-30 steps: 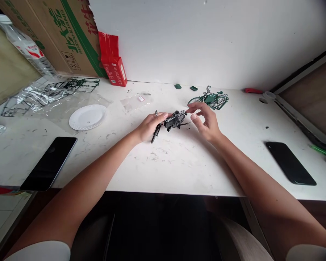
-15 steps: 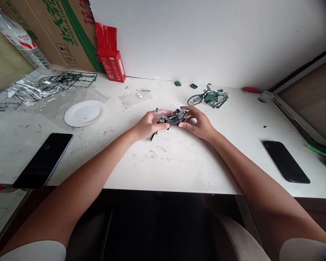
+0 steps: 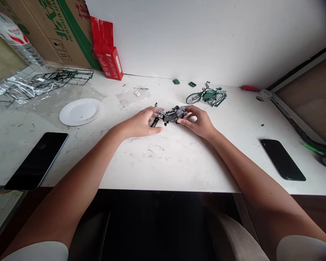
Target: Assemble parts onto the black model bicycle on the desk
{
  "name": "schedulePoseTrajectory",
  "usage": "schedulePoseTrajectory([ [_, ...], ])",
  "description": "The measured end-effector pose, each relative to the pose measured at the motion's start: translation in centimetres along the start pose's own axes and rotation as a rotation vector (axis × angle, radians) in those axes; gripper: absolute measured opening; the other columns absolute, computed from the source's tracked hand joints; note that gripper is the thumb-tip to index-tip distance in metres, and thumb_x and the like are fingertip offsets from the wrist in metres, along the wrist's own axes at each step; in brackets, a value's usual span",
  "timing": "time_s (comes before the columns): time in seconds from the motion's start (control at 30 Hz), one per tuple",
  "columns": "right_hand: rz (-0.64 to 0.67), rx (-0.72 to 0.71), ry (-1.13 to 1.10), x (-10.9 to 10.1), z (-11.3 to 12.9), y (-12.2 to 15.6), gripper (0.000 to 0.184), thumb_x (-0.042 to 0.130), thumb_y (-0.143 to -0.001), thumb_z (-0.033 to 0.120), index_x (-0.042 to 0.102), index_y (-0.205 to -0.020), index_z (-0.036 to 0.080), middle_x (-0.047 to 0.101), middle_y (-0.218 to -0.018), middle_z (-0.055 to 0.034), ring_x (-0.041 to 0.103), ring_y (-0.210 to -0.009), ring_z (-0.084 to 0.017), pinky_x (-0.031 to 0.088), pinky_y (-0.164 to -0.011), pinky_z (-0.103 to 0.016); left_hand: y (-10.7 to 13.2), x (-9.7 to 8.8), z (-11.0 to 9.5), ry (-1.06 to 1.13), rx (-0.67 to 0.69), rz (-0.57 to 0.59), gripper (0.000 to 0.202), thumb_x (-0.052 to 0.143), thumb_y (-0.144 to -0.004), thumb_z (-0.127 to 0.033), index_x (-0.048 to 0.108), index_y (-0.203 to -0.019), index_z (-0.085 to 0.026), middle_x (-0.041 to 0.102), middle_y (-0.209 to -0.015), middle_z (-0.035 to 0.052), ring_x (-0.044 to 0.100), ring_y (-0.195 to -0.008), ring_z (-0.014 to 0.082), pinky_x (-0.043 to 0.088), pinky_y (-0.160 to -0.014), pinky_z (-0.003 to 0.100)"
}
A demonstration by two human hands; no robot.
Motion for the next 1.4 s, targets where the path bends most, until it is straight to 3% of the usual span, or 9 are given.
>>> schedulePoseTrajectory([
  [0.1, -0.015, 0.018, 0.013, -0.1, -0.3, 0.0, 0.075, 0.084, -0.081, 0.088, 0.077, -0.124, 0.027, 0.080, -0.117, -0.0122, 0.077, -0.106, -0.033, 0.068, -0.098, -0.055, -0.4, -0.4, 0.1, -0.045, 0.018, -0.112, 0.051, 0.081, -0.089, -0.039, 0.075, -0.134, -0.018, 0.073, -0.150, 0.0167, 0.075, -0.124, 0.0313, 0.061, -0.109, 0.047],
  [0.2, -0.046, 0.030, 0.039, -0.3, -0.7, -0.1, 0.074, 0.085, -0.082, 0.086, 0.076, -0.123, 0.025, 0.080, -0.117, -0.0124, 0.078, -0.106, -0.033, 0.068, -0.097, -0.054, -0.9, -0.5, 0.4, 0.017, 0.084, -0.157, 0.030, 0.076, -0.094, -0.039, 0.078, -0.114, -0.017, 0.083, -0.125, 0.0133, 0.078, -0.112, 0.0287, 0.062, -0.106, 0.045],
  [0.37, -0.108, 0.020, 0.046, -0.4, -1.3, -0.2, 0.074, 0.085, -0.082, 0.085, 0.076, -0.123, 0.024, 0.080, -0.125, -0.0137, 0.080, -0.101, -0.031, 0.070, -0.096, -0.053, -1.6, -0.7, 1.3, 0.120, 0.195, -0.168, 0.017, 0.073, -0.097, -0.032, 0.077, -0.105, -0.018, 0.086, -0.119, 0.0104, 0.079, -0.122, 0.0302, 0.058, -0.110, 0.043],
  [0.57, -0.101, 0.021, 0.034, -0.5, -1.5, -0.3, 0.072, 0.086, -0.083, 0.084, 0.075, -0.122, 0.024, 0.080, -0.126, -0.0134, 0.080, -0.102, -0.031, 0.070, -0.095, -0.052, -1.2, -0.6, 0.7, 0.081, 0.207, -0.219, 0.022, 0.078, -0.096, -0.039, 0.076, -0.101, -0.017, 0.086, -0.116, 0.0107, 0.080, -0.115, 0.0299, 0.061, -0.103, 0.040],
  [0.73, -0.112, 0.009, 0.050, -0.8, -1.1, -0.2, 0.077, 0.086, -0.080, 0.087, 0.071, -0.126, 0.027, 0.078, -0.124, -0.0119, 0.078, -0.112, -0.033, 0.069, -0.094, -0.050, -1.2, -0.5, 0.6, 0.172, 0.185, -0.303, 0.026, 0.080, -0.097, -0.041, 0.079, -0.105, -0.016, 0.087, -0.117, 0.0121, 0.082, -0.109, 0.0272, 0.062, -0.095, 0.035],
  [0.9, -0.132, 0.011, -0.005, -1.0, -0.9, -0.2, 0.082, 0.092, -0.073, 0.086, 0.062, -0.124, 0.030, 0.073, -0.111, -0.0053, 0.078, -0.097, -0.027, 0.069, -0.088, -0.047, -1.9, -0.3, 1.7, 0.231, 0.195, -0.364, 0.025, 0.081, -0.096, -0.038, 0.082, -0.107, -0.016, 0.088, -0.112, 0.0118, 0.084, -0.102, 0.0235, 0.063, -0.091, 0.032],
  [1.23, -0.135, -0.012, -0.097, 0.1, -0.3, -0.1, 0.055, 0.088, -0.089, 0.063, 0.059, -0.122, 0.030, 0.073, -0.098, -0.0020, 0.079, -0.095, -0.026, 0.068, -0.084, -0.047, -1.6, -0.6, 1.3, 0.322, 0.172, -0.436, 0.025, 0.091, -0.085, -0.031, 0.083, -0.103, -0.014, 0.089, -0.112, 0.0132, 0.085, -0.101, 0.0235, 0.068, -0.096, 0.033],
  [1.4, -0.125, 0.006, -0.055, 0.2, 0.2, 0.1, 0.052, 0.083, -0.092, 0.059, 0.056, -0.126, 0.031, 0.071, -0.099, -0.0026, 0.077, -0.097, -0.027, 0.068, -0.087, -0.048, -1.6, -0.4, 1.3, 0.348, 0.161, -0.454, 0.028, 0.091, -0.083, -0.032, 0.083, -0.103, -0.014, 0.088, -0.107, 0.0129, 0.085, -0.097, 0.0228, 0.068, -0.091, 0.032],
])
Point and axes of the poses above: each hand's wrist, its own y-axis away from the middle knuckle, its own x-axis out of the palm, z = x × y, the point moved 4 cm from there along -y, towards the middle knuckle
